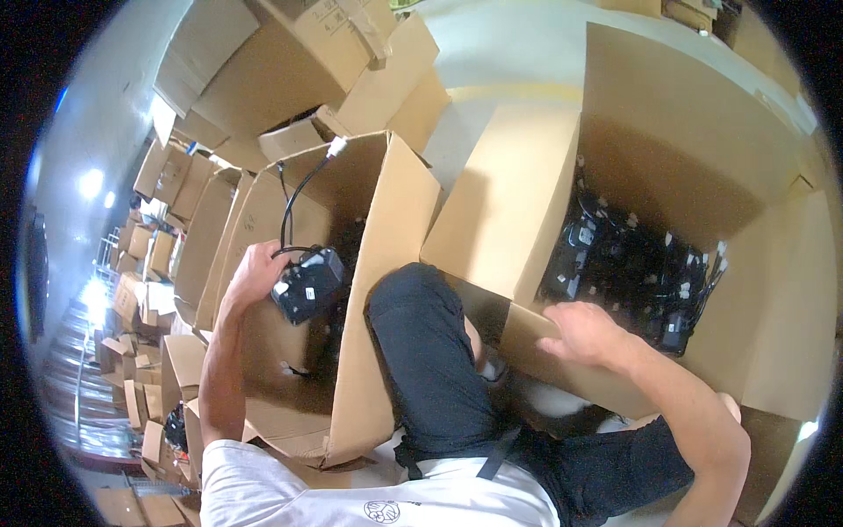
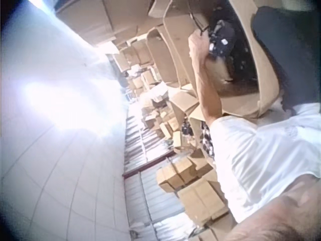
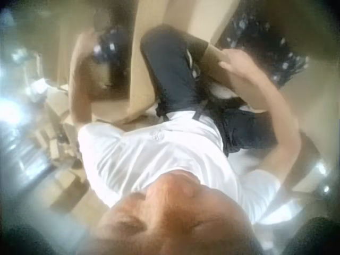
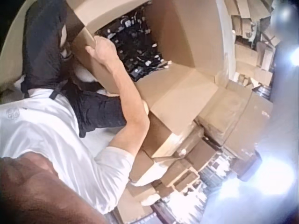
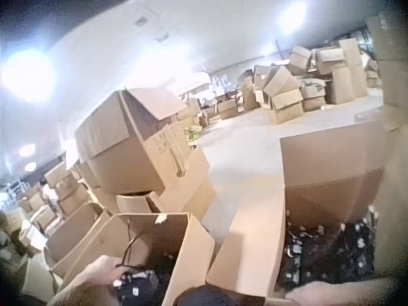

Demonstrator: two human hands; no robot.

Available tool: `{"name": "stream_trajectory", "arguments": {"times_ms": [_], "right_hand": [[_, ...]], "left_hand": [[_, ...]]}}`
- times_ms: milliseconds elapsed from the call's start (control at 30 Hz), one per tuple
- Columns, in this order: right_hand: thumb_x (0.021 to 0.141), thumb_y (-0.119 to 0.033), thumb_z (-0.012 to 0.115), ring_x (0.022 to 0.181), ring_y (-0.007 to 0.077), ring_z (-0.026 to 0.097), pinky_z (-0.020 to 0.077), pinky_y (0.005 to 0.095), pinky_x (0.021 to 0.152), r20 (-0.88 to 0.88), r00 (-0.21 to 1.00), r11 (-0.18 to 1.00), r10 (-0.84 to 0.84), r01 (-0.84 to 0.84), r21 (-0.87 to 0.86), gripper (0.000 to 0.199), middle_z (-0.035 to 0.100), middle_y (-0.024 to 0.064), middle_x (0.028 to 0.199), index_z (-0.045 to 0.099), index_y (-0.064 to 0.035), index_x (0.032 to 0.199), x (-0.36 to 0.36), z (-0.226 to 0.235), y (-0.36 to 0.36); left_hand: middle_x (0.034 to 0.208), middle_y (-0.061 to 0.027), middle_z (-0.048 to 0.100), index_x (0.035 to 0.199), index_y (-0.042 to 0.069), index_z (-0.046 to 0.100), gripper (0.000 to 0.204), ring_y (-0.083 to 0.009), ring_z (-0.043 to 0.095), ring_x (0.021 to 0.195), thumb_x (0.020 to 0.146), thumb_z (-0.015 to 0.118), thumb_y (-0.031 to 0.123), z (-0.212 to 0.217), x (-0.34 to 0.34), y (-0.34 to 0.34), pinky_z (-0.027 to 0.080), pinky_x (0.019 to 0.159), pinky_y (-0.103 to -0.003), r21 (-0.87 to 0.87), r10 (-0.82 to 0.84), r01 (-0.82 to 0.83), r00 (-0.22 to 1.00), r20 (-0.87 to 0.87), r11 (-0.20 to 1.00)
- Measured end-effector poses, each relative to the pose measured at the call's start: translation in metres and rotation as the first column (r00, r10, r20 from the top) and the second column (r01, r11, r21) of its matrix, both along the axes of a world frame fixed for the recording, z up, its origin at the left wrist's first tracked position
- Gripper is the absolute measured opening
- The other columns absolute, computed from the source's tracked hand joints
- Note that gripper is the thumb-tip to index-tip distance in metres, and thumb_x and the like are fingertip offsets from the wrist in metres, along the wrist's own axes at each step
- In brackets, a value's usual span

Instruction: The person packs electronic components with wiring into large cardboard boxes by hand.

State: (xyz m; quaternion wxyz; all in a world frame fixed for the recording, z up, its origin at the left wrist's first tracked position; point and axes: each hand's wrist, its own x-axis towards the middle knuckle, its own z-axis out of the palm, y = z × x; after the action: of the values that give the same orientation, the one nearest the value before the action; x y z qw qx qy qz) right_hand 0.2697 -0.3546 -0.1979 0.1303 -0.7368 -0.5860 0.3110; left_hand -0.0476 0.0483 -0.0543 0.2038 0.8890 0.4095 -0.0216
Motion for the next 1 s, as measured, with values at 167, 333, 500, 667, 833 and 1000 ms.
{"name": "stream_trajectory", "arguments": {"times_ms": [167,333,500,667,833,1000], "right_hand": [[0.089,-0.038,0.068,0.101,0.0407,0.066,0.0519,0.0487,0.092,0.061,0.998,1.0,-0.002,0.002,0.002,0.042,0.069,0.0228,0.104,0.065,0.0008,0.104,0.001,-0.004,-0.005],[0.089,-0.039,0.068,0.101,0.0406,0.066,0.0523,0.0481,0.092,0.068,0.997,0.999,-0.036,0.037,-0.015,0.042,0.07,0.0222,0.101,0.065,0.0005,0.104,-0.003,-0.001,-0.006],[0.088,-0.035,0.07,0.108,0.04,0.064,0.0515,0.0476,0.093,0.098,0.994,0.999,-0.046,0.044,0.021,0.045,0.066,0.0235,0.113,0.062,-0.0003,0.116,-0.008,0.008,-0.004],[0.085,-0.03,0.08,0.122,0.0367,0.059,0.0483,0.0435,0.104,-0.248,0.961,0.892,-0.122,0.216,0.397,0.071,0.058,0.0245,0.135,0.049,0.0031,0.14,-0.025,0.072,0.023],[0.08,-0.044,0.085,0.144,0.0362,0.037,0.0338,0.0459,0.119,-0.897,0.421,0.814,0.134,0.47,0.342,0.116,0.034,0.0282,0.155,0.013,0.0067,0.156,-0.048,0.113,0.073],[0.081,-0.047,0.083,0.141,0.0332,0.041,0.039,0.0421,0.114,-0.948,0.067,0.721,0.313,0.633,0.282,0.119,0.036,0.028,0.153,0.01,0.0091,0.156,-0.021,0.102,0.071]], "left_hand": [[0.092,-0.0274,0.068,0.097,0.0,0.062,0.022,-0.0466,0.064,0.088,0.095,0.057,0.02,0.029,0.003,-0.015,0.05,0.081,-0.054,0.629,-0.023,0.083,0.995,-0.102,0.773],[0.107,-0.0257,0.069,0.122,0.002,0.065,0.03,-0.0473,0.064,0.099,0.097,0.053,0.012,0.06,0.007,-0.022,0.051,0.086,-0.049,0.658,-0.114,-0.103,0.954,0.278,0.746],[0.094,-0.0122,0.073,0.11,-0.006,0.066,0.026,-0.0151,0.068,0.091,0.103,0.047,0.01,0.103,0.017,-0.027,0.053,0.082,-0.031,0.318,-0.137,-0.128,0.709,0.692,0.939],[0.088,-0.0115,0.071,0.099,-0.006,0.064,0.025,-0.0162,0.07,0.08,0.104,0.048,0.012,0.125,0.062,-0.086,0.055,0.074,-0.03,0.401,-0.303,-0.008,0.64,0.706,0.916],[0.086,-0.0103,0.071,0.097,-0.004,0.066,0.024,-0.0139,0.07,0.077,0.104,0.049,0.012,0.124,0.131,-0.117,0.053,0.068,-0.027,0.046,-0.137,0.222,0.415,0.899,0.974],[0.081,-0.0074,0.067,0.098,-0.004,0.067,0.023,-0.0122,0.06,0.069,0.101,0.049,0.01,0.112,0.198,-0.144,0.047,0.064,-0.024,-0.06,-0.039,0.282,0.333,0.942,0.957]]}}
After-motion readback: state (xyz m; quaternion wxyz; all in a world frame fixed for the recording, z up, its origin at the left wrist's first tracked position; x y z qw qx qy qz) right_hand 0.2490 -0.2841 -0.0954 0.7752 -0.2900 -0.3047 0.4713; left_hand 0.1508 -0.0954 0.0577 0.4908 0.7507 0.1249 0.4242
